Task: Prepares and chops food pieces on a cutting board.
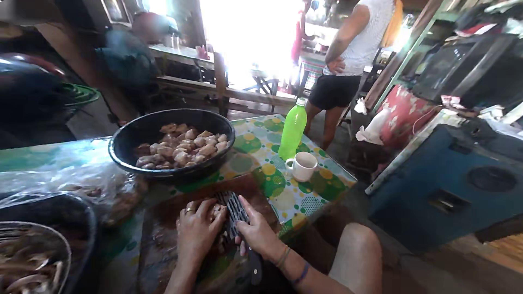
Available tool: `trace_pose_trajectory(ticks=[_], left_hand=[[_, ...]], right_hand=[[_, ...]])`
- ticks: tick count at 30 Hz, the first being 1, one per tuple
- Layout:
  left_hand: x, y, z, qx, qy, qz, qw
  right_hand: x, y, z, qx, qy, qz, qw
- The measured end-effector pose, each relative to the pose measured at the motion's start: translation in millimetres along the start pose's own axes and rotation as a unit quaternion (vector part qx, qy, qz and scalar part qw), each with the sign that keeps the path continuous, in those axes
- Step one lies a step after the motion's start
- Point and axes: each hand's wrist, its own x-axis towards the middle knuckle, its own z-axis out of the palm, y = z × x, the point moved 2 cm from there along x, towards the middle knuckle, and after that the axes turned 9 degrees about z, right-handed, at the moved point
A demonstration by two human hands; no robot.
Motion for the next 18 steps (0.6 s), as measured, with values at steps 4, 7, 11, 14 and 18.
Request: trace_pose_trajectory(ticks=[4,7,11,14,18], left_hand=[[0,14,-3,-0.011,0.009,-0.066,0.998],[0,20,0,-0.019,0.053,-0.088,0.995],[4,30,-9,-0.044,0.025,-0.135,0.990],[8,29,-11,-0.059,-0.017,-0.165,0.984],[2,20,-4,-0.067,-0.034,-0.183,0.980]], right_hand=[[-1,-12,15,-0.035,0.002,-0.003,0.999],[-3,-19,23,-0.080,0.015,-0.005,0.997],[-4,-25,27,-0.150,0.035,-0.031,0.988],[-2,-28,19,-0.208,0.058,-0.039,0.976],[3,-16,3,-0.238,0.069,-0.111,0.962]])
